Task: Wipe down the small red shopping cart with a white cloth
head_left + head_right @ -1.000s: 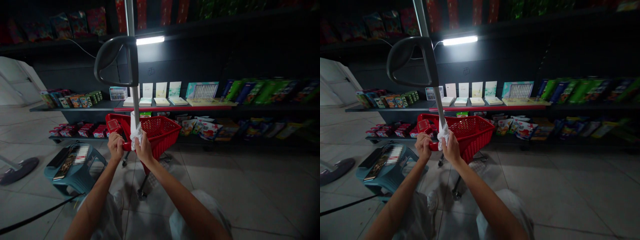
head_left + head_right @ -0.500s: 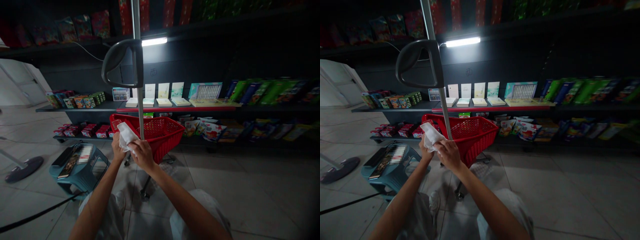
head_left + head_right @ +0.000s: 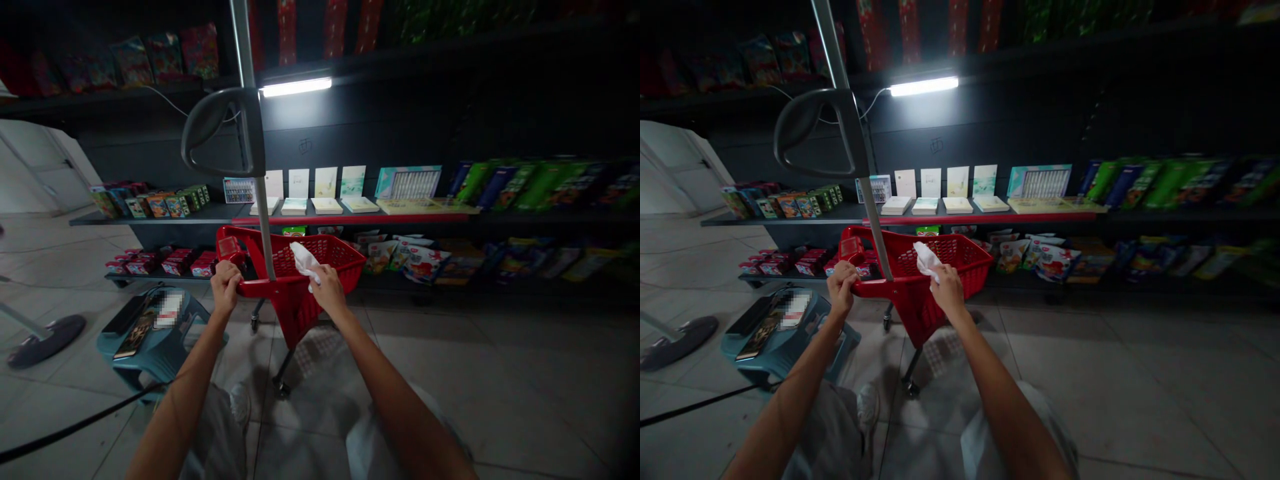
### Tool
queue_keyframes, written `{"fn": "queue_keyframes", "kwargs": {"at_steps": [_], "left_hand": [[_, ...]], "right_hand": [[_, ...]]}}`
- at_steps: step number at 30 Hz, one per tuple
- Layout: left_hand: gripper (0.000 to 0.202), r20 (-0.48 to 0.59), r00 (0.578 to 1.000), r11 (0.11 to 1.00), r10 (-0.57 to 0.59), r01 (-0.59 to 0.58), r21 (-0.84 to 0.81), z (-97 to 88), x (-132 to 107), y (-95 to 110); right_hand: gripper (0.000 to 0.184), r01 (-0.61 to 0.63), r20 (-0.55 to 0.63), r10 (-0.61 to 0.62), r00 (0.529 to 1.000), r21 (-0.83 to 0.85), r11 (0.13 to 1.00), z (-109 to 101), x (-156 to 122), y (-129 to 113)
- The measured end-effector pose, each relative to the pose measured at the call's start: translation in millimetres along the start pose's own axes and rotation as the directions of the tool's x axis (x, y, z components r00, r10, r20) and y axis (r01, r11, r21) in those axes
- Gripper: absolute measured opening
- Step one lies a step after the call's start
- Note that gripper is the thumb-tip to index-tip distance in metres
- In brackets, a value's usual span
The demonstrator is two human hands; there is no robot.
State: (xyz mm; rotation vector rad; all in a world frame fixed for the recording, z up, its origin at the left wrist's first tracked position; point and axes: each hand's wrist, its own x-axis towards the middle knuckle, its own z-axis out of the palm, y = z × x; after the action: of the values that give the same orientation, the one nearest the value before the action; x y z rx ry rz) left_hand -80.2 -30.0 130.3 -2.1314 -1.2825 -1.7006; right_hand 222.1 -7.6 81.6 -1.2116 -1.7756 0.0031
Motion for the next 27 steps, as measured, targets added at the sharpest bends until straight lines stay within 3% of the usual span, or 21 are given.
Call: {"fn": "queue_keyframes", "kwargs": {"at_steps": [2, 8, 12, 18, 23, 27], "left_hand": [[0.041, 0.004, 1.000, 1.000, -0.020, 0.020, -0.007, -1.1, 0, -1], [0.040, -0.027, 0.999, 0.999, -0.037, 0.037, -0.030, 0.8, 0, 2], [0.039, -0.027, 0.999, 1.000, 0.019, -0.020, -0.018, -0.1, 1, 2], [0.043, -0.061, 0.990, 0.989, 0.127, -0.131, -0.068, 1.5, -3, -6], [0.047, -0.134, 0.985, 0.984, 0.105, -0.123, -0.128, 6.3, 0, -14], [0.049, -0.148, 0.988, 0.987, 0.052, -0.074, -0.144, 5.9, 6, -17]], "right_hand": [[0.035, 0.004, 0.000, -0.004, 1.000, 0.030, 1.000, 0, 2, 0], [0.037, 0.295, 0.029, -0.319, 0.947, 0.309, 0.904, 7, -5, -55], [0.035, 0.278, 0.035, -0.304, 0.952, 0.313, 0.908, 11, -3, -65], [0.036, 0.217, 0.167, -0.243, 0.955, 0.160, 0.963, 6, 9, -23], [0.037, 0.048, 0.223, -0.060, 0.973, 0.056, 0.997, 5, 13, 41], [0.038, -0.013, 0.235, 0.005, 0.972, 0.035, 0.999, 16, 14, 61]]}}
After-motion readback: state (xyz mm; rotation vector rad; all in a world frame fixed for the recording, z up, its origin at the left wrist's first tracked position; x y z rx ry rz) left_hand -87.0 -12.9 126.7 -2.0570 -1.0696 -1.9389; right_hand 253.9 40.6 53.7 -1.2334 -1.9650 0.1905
